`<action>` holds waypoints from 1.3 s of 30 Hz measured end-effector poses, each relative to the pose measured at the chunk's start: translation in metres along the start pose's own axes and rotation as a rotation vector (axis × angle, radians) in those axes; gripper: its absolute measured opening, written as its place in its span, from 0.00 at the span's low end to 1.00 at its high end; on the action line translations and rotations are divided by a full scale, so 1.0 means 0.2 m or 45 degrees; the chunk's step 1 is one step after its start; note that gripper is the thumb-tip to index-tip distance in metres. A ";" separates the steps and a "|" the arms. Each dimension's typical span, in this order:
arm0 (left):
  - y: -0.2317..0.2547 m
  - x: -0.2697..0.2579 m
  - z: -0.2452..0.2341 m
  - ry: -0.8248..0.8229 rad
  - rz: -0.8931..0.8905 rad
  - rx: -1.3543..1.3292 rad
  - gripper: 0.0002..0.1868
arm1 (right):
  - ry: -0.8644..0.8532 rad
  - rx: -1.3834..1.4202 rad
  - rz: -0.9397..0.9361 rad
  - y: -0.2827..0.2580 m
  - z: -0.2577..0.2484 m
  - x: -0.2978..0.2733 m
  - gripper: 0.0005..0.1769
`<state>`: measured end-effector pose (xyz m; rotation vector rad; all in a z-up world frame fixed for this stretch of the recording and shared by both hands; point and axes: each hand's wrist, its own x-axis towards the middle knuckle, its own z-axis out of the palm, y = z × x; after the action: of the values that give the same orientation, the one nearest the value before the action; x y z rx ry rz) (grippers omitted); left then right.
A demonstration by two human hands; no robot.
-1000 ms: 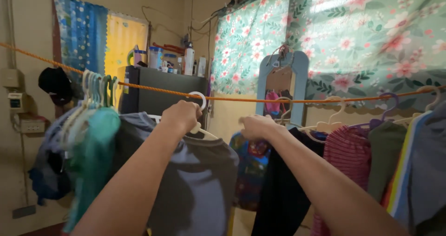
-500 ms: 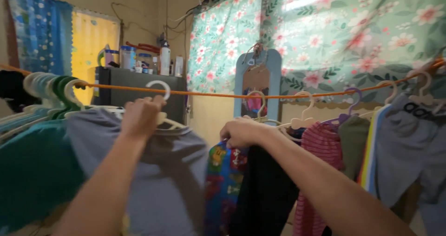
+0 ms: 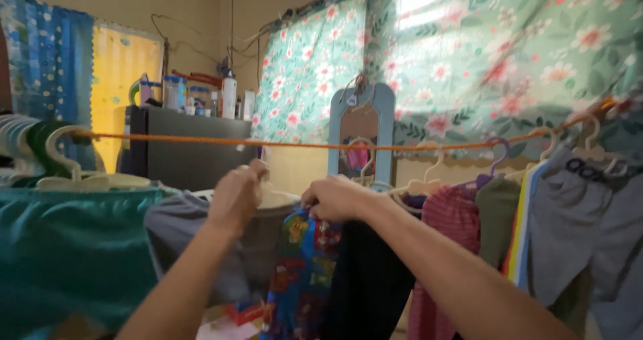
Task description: The person sorts clothes from a laundry basket, selects items, and hangs them on hangers along a clothesline. The person handles multiple garments, places them on hangers, and adjusts them on the line.
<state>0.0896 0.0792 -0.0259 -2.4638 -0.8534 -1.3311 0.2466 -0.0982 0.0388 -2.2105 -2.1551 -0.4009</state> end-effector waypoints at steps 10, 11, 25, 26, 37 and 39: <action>-0.14 0.00 0.19 0.511 0.589 0.216 0.04 | 0.151 0.184 -0.228 0.02 0.02 -0.19 0.12; -0.16 -0.02 0.20 0.548 0.612 0.235 0.03 | 0.171 0.176 -0.256 0.02 0.02 -0.20 0.12; 0.13 0.14 -0.05 0.082 0.124 0.110 0.07 | 0.261 0.157 -0.158 0.11 0.16 -0.13 0.19; 0.13 0.14 -0.07 -0.023 -0.031 0.075 0.06 | 0.292 0.190 -0.153 0.12 0.17 -0.11 0.22; -0.06 -0.20 0.07 -0.370 -0.436 -0.325 0.13 | 0.381 0.046 -0.208 0.09 0.25 -0.06 0.19; -0.04 -0.23 0.04 -0.293 -0.410 -0.359 0.12 | 0.369 -0.016 -0.213 0.10 0.24 -0.04 0.13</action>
<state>0.0705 0.0699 -0.0689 -2.8324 -1.2373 -1.3642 0.2742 -0.0976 -0.0067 -1.8453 -2.1857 -0.6952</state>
